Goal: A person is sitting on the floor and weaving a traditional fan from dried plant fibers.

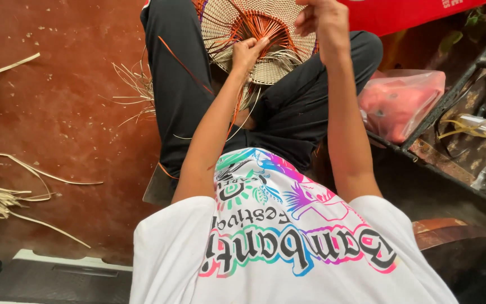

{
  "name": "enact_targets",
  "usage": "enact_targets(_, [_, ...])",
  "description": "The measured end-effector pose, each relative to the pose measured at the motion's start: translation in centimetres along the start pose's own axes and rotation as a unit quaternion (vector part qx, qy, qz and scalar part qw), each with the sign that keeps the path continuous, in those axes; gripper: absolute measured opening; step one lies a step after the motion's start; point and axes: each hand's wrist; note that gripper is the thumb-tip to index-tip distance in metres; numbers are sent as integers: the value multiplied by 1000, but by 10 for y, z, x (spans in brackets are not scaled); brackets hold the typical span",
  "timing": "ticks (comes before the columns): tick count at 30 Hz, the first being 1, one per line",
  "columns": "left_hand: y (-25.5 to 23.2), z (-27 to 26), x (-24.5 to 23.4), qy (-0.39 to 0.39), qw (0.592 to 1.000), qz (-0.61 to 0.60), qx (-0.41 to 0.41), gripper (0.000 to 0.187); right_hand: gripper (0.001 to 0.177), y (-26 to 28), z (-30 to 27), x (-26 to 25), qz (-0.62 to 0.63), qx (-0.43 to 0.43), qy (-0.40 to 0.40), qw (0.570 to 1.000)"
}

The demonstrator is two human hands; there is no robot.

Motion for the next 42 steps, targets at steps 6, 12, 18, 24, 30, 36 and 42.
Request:
enact_targets(6, [-5,-6,-2,5,999,-43,-6,30,52,-136,40,-44,-674,116,-53,727])
enact_targets(12, [-4,-3,-3,1,1000,-16,-7,35,7,-120,54,-67,-574,50,75,814])
enact_targets(18, [-4,-6,-2,-2,999,-43,-16,32,9,-119,74,-106,-786,65,118,603])
enact_targets(24, [0,-3,-1,-3,999,-41,-5,30,29,-102,64,-186,-861,73,108,491])
enact_targets(30, [1,-1,0,-11,1000,-7,-18,29,53,-83,46,-267,-850,153,136,485])
enact_targets(36, [2,-1,3,-16,1000,2,-20,29,73,15,30,-127,-741,173,153,631])
enact_targets(42, [10,-1,2,-15,1000,2,-5,32,43,-40,57,-46,-666,90,190,716])
Point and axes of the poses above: each hand's wrist, its own z-axis towards the middle knuckle, its own x-axis out of the palm, y = z × x, and after that the axes turned 10 degrees about -z, right-handed
